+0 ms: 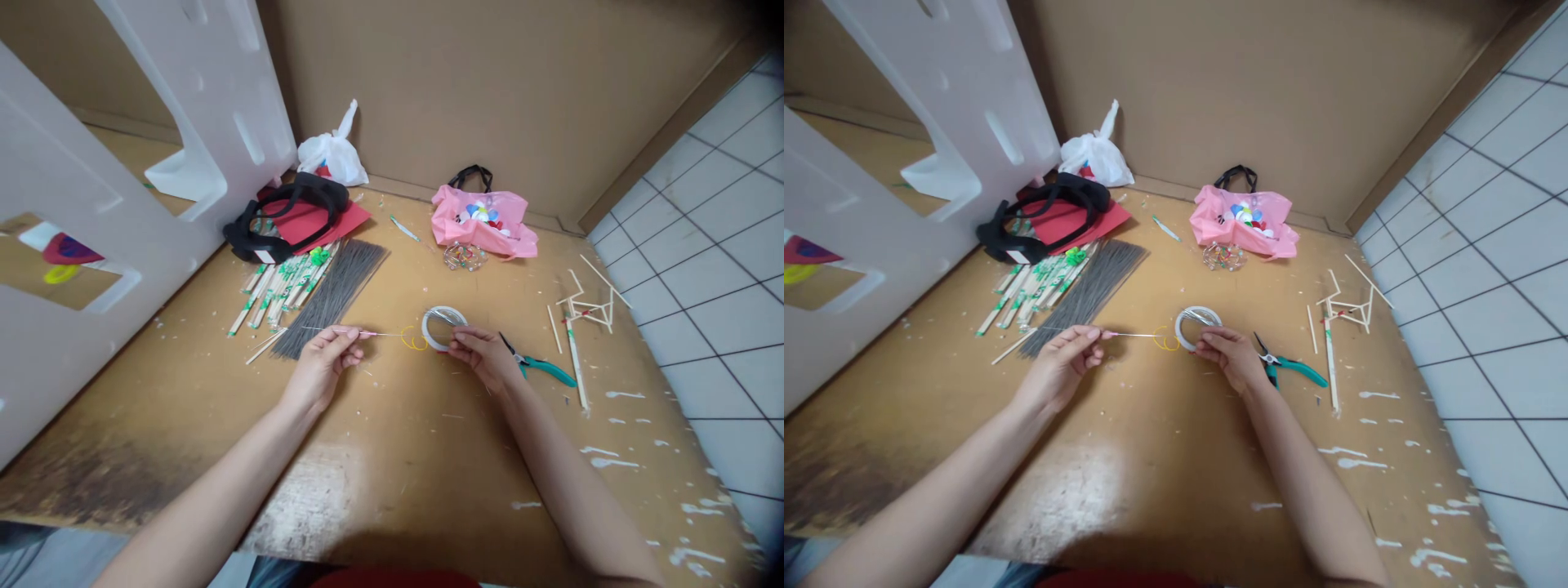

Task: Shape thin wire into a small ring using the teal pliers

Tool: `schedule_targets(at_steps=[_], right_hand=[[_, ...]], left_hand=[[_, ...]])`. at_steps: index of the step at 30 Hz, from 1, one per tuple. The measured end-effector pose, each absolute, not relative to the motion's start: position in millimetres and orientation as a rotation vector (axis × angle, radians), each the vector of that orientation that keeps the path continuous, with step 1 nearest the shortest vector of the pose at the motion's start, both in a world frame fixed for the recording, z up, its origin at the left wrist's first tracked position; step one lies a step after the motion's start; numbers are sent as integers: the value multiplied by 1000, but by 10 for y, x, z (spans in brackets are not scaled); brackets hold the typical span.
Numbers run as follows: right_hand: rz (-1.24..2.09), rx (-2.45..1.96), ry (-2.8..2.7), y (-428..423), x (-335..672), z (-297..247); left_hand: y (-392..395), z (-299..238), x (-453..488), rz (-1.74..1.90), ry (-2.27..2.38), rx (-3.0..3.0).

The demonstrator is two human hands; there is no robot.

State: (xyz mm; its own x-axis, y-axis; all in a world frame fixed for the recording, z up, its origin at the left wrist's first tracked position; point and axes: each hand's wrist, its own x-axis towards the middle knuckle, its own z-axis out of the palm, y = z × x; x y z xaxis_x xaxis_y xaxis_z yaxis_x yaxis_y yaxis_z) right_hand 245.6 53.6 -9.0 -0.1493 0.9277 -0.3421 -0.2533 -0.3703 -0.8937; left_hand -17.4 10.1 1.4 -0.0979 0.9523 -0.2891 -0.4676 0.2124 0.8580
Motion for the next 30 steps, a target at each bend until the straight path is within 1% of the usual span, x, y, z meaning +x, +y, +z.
schedule_targets(at_steps=[20,30], right_hand=[[1862,-1158,-637,436,2293,-22],[1855,-1169,-664,417,2279,-21]], left_hand=[[114,-37,-130,1363,1175,704],[110,-38,-127,1349,1197,702]])
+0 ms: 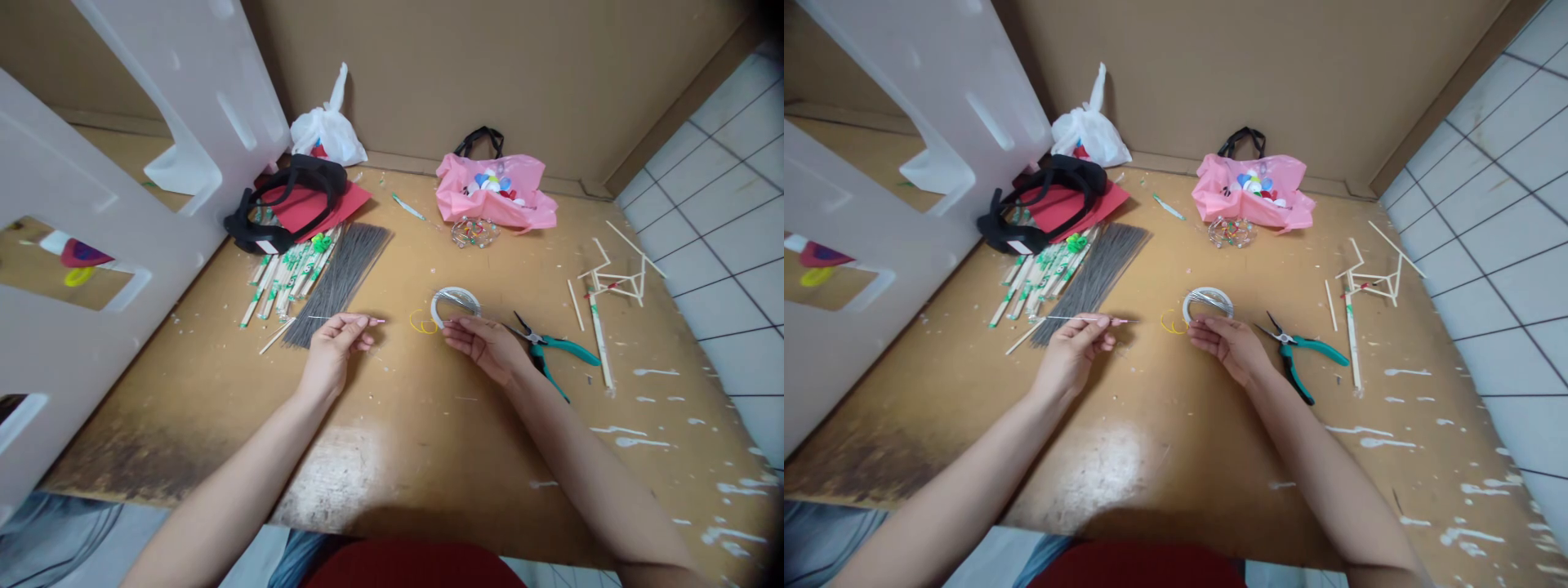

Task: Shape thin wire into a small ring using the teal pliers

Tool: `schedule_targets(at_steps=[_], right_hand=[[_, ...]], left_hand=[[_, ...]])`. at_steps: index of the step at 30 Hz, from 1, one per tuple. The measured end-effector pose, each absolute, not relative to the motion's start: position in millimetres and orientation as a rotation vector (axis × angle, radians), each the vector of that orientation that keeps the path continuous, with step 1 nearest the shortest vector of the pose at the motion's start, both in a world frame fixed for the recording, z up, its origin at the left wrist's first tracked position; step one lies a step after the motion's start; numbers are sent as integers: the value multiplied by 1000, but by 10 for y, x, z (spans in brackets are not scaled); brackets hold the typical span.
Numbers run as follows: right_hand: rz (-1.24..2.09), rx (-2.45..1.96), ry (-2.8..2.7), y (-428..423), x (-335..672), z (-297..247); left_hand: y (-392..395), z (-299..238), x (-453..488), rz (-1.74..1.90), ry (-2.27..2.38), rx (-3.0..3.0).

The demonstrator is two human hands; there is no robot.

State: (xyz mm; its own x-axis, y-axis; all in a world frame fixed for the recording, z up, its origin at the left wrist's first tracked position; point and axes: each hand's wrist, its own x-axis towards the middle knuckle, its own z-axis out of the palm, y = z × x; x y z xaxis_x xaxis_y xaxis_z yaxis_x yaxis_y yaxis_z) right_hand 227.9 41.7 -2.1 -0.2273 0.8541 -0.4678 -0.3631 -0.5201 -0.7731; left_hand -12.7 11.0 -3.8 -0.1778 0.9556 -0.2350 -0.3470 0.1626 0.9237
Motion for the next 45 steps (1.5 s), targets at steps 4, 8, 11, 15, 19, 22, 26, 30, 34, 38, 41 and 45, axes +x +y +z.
schedule_targets(at_steps=[4,8,11,15,19,22,26,30,34,38,41,45], right_hand=[[1855,-1172,-665,420,2278,-15],[1862,-1171,-663,414,2267,0],[1859,-1171,-669,409,2258,11],[1854,-1179,-655,409,2254,17],[1852,-1171,-649,409,2255,11],[1854,-1161,-650,406,2256,2],[1857,-1150,-644,399,2260,-2],[1859,-1140,-650,397,2265,1],[1856,-1140,-648,399,2264,-3],[1858,-1128,-649,399,2265,-13],[1859,-1133,-655,398,2268,-11],[1851,-1144,-659,399,2266,-4]], left_hand=[[119,-45,-128,1344,1202,694],[112,-42,-126,1352,1191,696],[105,-44,-128,1353,1193,704],[103,-53,-131,1353,1185,703],[108,-54,-124,1352,1177,702],[114,-57,-118,1357,1178,702],[118,-72,-128,1361,1184,701],[116,-87,-140,1367,1183,697],[117,-85,-137,1368,1183,698],[118,-74,-135,1372,1184,696],[117,-68,-134,1370,1186,701],[122,-74,-131,1369,1183,695]])
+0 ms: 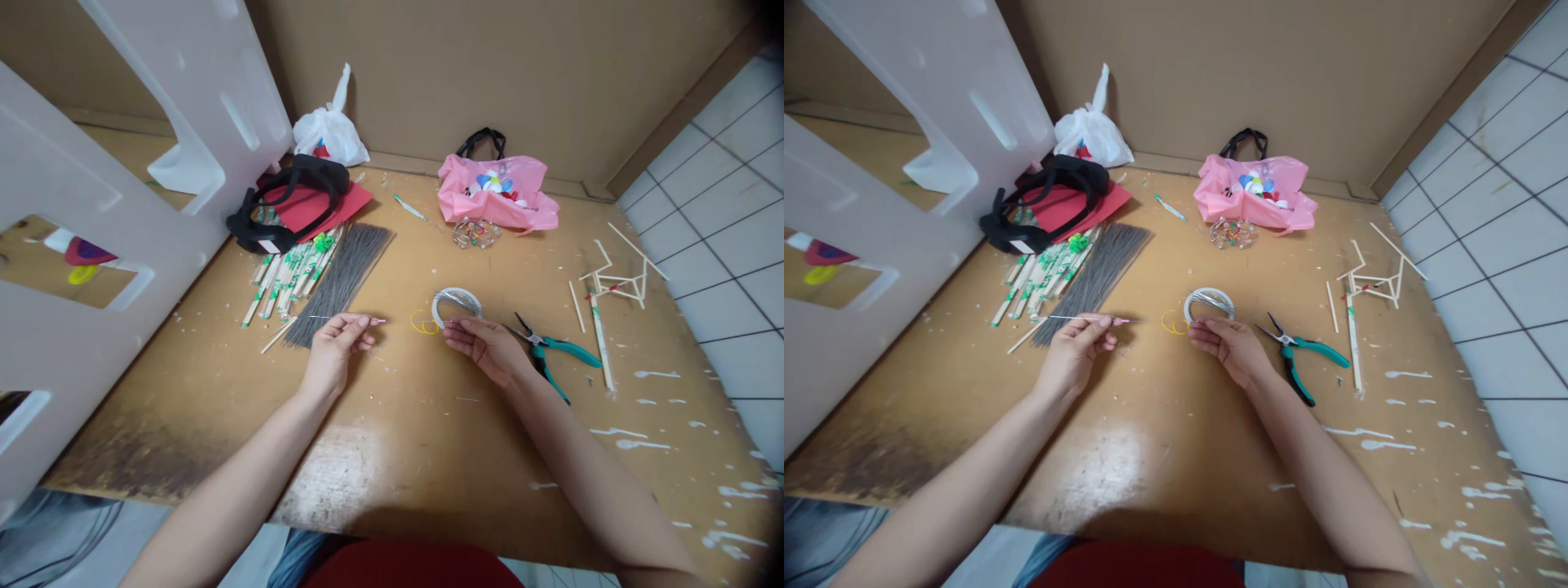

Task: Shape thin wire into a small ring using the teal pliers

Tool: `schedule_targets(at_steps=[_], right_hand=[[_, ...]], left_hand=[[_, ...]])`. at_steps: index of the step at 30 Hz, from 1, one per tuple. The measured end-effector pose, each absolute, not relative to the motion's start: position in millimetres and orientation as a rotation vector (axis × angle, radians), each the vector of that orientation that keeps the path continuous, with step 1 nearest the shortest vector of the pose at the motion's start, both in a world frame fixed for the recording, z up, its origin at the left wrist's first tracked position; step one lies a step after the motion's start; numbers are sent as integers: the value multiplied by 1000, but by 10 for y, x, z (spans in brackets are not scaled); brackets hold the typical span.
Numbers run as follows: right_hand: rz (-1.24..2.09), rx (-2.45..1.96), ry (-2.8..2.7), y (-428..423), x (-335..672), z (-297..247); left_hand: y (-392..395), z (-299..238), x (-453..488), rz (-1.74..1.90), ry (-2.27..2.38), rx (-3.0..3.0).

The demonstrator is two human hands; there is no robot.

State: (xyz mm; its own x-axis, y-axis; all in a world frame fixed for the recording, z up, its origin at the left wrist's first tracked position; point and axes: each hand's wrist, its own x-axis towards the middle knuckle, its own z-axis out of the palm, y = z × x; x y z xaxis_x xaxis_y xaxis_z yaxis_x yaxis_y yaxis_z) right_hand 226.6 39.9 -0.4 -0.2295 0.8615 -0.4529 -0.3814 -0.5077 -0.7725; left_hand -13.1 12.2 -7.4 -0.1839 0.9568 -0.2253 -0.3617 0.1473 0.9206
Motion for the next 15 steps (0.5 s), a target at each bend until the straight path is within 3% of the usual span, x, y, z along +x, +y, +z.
schedule_targets(at_steps=[15], right_hand=[[1726,-957,-856,265,2181,144]], left_hand=[[155,-162,-167,1245,966,352]])
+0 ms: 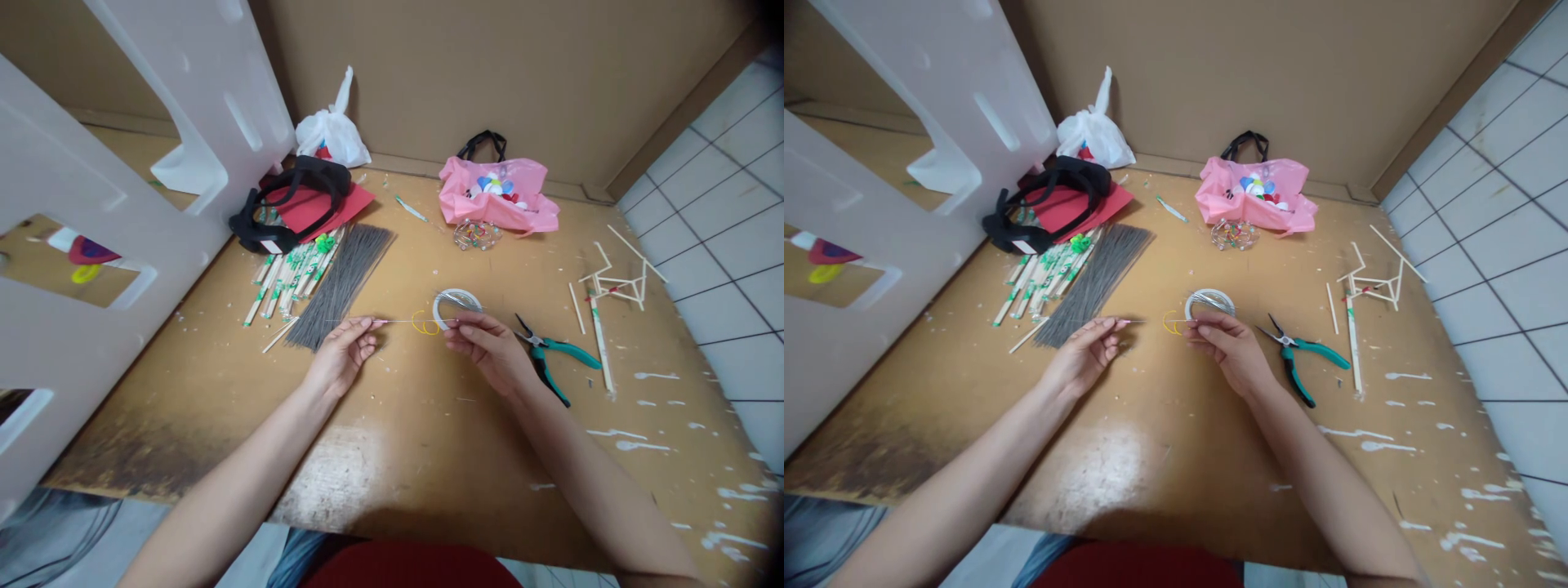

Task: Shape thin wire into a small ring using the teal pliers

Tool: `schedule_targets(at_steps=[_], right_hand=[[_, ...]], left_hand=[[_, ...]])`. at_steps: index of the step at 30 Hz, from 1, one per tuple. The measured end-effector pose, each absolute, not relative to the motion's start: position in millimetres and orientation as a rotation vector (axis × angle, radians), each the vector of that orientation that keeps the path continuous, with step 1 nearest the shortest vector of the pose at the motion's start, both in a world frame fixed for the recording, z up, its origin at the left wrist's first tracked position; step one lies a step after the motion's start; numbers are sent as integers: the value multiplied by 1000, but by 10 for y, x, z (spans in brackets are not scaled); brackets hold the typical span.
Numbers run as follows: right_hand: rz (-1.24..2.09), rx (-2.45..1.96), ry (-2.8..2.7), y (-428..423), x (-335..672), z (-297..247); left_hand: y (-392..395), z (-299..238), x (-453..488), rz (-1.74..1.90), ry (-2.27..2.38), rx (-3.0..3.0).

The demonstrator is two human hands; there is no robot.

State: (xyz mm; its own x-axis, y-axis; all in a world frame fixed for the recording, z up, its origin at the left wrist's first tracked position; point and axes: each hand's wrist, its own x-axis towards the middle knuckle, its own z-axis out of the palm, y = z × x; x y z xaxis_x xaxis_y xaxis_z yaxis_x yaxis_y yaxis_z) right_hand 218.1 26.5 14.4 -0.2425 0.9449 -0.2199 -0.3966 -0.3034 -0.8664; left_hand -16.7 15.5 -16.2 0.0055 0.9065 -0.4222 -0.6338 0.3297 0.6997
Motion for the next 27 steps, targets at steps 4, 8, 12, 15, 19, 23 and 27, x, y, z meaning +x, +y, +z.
schedule_targets(at_steps=[4,8,12,15,19,23,27], right_hand=[[1691,-942,-888,232,2163,202],[1650,-935,-920,209,2151,251],[1612,-947,-943,182,2147,290],[1604,-960,-961,166,2149,295],[1597,-948,-963,156,2154,288],[1620,-884,-931,153,2157,307],[1613,-896,-892,183,2174,290]], left_hand=[[144,-179,-161,1227,914,304],[140,-160,-138,1156,868,261],[128,-122,-111,1114,838,195],[120,-103,-102,1095,828,176],[115,-106,-105,1089,836,169],[111,-111,-106,1087,812,155],[107,-95,-106,1093,804,181]])
